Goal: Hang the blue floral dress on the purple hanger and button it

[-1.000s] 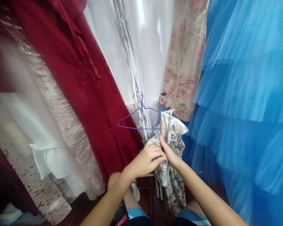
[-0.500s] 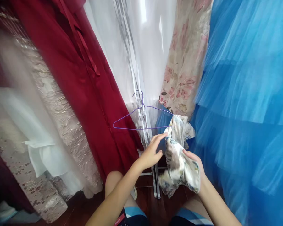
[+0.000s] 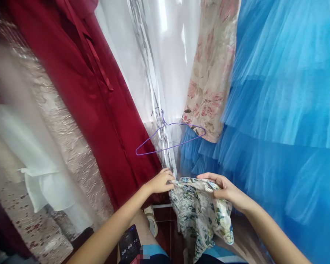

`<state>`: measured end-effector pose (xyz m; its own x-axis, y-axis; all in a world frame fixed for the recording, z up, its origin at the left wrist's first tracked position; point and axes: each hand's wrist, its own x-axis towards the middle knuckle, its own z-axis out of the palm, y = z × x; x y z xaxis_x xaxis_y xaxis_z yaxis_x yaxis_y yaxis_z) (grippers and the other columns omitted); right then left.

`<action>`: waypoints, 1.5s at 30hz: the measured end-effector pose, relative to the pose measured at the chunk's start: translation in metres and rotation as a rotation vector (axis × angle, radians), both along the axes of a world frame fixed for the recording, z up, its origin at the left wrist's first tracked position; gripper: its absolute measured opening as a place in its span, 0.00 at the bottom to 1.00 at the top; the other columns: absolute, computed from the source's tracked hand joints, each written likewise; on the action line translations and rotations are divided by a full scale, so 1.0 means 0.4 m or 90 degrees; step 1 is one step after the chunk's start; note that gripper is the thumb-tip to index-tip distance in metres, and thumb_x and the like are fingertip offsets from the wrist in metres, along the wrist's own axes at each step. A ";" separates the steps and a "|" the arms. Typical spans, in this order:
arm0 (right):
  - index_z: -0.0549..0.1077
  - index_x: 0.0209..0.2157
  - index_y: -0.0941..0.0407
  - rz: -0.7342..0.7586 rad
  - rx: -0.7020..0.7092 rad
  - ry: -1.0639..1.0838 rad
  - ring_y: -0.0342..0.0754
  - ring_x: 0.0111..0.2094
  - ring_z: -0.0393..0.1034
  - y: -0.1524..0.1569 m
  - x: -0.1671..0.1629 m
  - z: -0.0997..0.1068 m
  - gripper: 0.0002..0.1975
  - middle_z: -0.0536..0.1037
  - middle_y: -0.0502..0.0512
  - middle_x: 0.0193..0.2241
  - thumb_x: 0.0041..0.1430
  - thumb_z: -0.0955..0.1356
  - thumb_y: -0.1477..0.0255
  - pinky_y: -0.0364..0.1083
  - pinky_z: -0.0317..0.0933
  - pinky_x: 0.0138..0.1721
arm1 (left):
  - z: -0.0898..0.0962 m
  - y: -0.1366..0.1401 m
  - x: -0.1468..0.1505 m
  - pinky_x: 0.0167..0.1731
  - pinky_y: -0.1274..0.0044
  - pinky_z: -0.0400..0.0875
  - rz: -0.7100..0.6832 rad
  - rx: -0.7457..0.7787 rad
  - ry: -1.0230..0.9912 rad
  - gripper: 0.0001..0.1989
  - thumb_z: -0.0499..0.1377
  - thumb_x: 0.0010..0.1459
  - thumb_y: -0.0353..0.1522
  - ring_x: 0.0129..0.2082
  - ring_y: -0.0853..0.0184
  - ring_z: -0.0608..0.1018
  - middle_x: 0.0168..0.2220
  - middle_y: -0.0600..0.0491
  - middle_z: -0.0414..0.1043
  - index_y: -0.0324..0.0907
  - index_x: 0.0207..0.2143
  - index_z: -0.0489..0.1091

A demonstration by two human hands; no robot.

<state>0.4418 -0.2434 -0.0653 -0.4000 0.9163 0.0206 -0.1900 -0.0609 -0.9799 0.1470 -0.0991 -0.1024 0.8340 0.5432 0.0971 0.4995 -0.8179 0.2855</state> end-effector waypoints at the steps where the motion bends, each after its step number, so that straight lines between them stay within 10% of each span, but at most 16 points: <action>1: 0.71 0.53 0.55 -0.011 0.017 -0.030 0.51 0.40 0.75 0.014 0.004 -0.004 0.30 0.80 0.55 0.43 0.45 0.69 0.79 0.45 0.65 0.40 | -0.004 0.002 -0.037 0.63 0.64 0.49 0.013 -0.006 0.019 0.06 0.59 0.56 0.32 0.44 0.63 0.74 0.32 0.55 0.75 0.45 0.28 0.75; 6: 0.71 0.50 0.55 -0.049 0.092 -0.088 0.47 0.34 0.73 0.097 -0.013 -0.024 0.25 0.79 0.53 0.39 0.47 0.66 0.80 0.43 0.62 0.34 | 0.016 0.008 -0.252 0.59 0.60 0.54 0.178 -0.002 0.069 0.08 0.58 0.56 0.33 0.42 0.60 0.76 0.32 0.53 0.77 0.45 0.27 0.75; 13: 0.65 0.57 0.55 -0.112 0.264 -0.241 0.41 0.20 0.58 0.229 -0.156 0.047 0.30 0.66 0.43 0.23 0.49 0.64 0.78 0.41 0.50 0.22 | 0.168 0.079 -0.407 0.47 0.67 0.67 0.507 0.085 -0.085 0.15 0.52 0.58 0.29 0.45 0.56 0.77 0.40 0.48 0.78 0.48 0.44 0.75; 21: 0.66 0.61 0.67 -0.304 0.331 -0.618 0.54 0.38 0.72 0.403 -0.220 0.091 0.28 0.79 0.62 0.36 0.59 0.63 0.72 0.47 0.62 0.39 | 0.283 0.235 -0.282 0.44 0.74 0.72 0.483 0.085 -0.359 0.29 0.43 0.59 0.23 0.45 0.63 0.80 0.51 0.44 0.76 0.37 0.61 0.66; 26: 0.68 0.61 0.62 -0.276 0.367 -0.680 0.58 0.44 0.74 0.369 -0.217 0.066 0.30 0.79 0.65 0.46 0.57 0.66 0.69 0.47 0.63 0.42 | 0.322 0.187 -0.152 0.50 0.76 0.69 0.321 0.102 -0.395 0.20 0.50 0.61 0.28 0.49 0.64 0.77 0.48 0.52 0.78 0.46 0.50 0.76; 32: 0.67 0.61 0.53 -0.234 0.445 -0.682 0.54 0.43 0.73 0.337 -0.136 0.081 0.38 0.76 0.56 0.44 0.44 0.66 0.80 0.45 0.64 0.39 | 0.352 0.105 -0.109 0.39 0.76 0.67 0.355 0.323 -0.343 0.10 0.57 0.60 0.34 0.39 0.62 0.76 0.41 0.51 0.76 0.46 0.43 0.75; 39: 0.53 0.67 0.61 -0.543 0.486 -0.671 0.63 0.51 0.70 0.367 0.008 0.115 0.49 0.60 0.71 0.59 0.40 0.67 0.81 0.53 0.65 0.48 | 0.339 0.113 -0.138 0.38 0.78 0.66 0.320 0.268 -0.322 0.11 0.54 0.63 0.35 0.37 0.63 0.78 0.37 0.52 0.79 0.45 0.39 0.76; 45: 0.80 0.35 0.60 -0.356 0.428 -0.745 0.58 0.40 0.74 0.429 0.051 0.226 0.18 0.81 0.61 0.33 0.41 0.65 0.81 0.48 0.66 0.42 | 0.348 0.116 -0.168 0.35 0.75 0.64 0.454 0.292 -0.282 0.12 0.55 0.62 0.41 0.37 0.58 0.79 0.37 0.52 0.80 0.48 0.40 0.76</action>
